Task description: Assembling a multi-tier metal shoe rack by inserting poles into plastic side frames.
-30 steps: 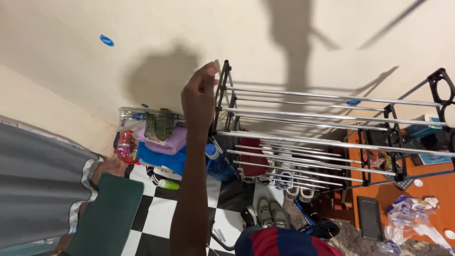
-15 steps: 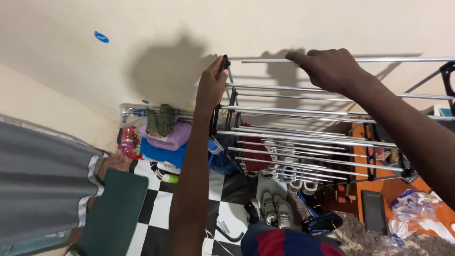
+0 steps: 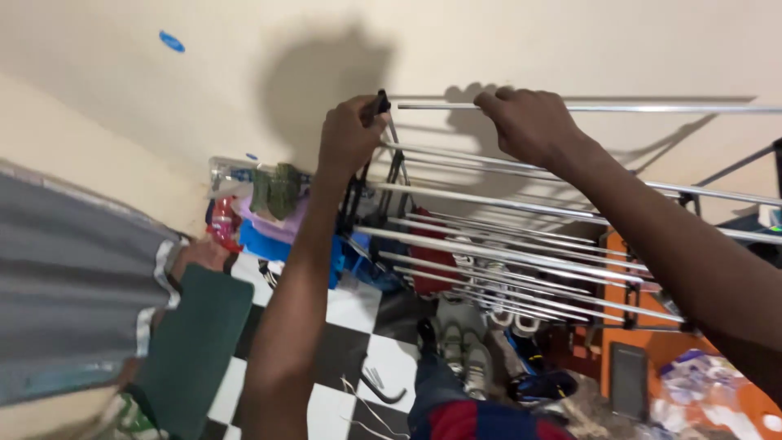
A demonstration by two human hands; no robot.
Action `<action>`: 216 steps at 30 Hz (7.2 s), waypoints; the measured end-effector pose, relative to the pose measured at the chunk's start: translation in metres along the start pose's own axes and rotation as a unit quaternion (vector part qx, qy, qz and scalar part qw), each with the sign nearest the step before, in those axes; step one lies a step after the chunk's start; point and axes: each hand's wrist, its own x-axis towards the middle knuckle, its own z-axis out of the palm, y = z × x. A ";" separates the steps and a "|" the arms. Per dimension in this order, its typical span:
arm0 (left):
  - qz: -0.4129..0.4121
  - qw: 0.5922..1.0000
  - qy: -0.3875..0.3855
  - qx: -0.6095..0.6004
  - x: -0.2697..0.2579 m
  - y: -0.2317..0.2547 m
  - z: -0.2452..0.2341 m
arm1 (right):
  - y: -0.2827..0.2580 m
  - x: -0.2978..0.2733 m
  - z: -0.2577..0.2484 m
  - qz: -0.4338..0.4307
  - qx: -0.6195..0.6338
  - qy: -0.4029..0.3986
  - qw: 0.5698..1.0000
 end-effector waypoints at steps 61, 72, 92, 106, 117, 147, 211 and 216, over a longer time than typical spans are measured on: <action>0.008 0.996 0.056 0.074 -0.007 0.021 0.005 | -0.019 0.007 -0.025 0.045 0.089 -0.067 0.993; -0.077 0.986 0.040 -0.145 -0.005 -0.029 0.023 | -0.015 0.005 -0.021 -0.024 0.075 -0.016 0.997; -0.138 0.826 -0.272 -0.474 0.060 -0.071 0.061 | -0.010 -0.001 -0.022 -0.033 -0.009 -0.092 0.995; -0.162 0.822 -0.296 -0.458 0.064 -0.078 0.062 | -0.016 0.004 -0.003 0.048 -0.030 -0.245 0.968; -0.127 0.818 -0.315 -0.464 0.061 -0.097 0.067 | -0.027 0.026 -0.027 0.104 0.125 -0.267 0.950; 0.092 0.982 -0.159 -0.052 0.011 0.148 0.020 | -0.054 -0.259 -0.097 0.400 0.150 0.358 0.830; 0.203 0.965 -0.168 -0.010 0.016 0.197 0.361 | 0.114 -0.204 -0.057 0.472 0.221 0.107 0.847; 0.173 0.961 -0.216 0.014 0.015 0.203 0.352 | 0.118 -0.213 -0.054 0.467 0.239 0.088 0.847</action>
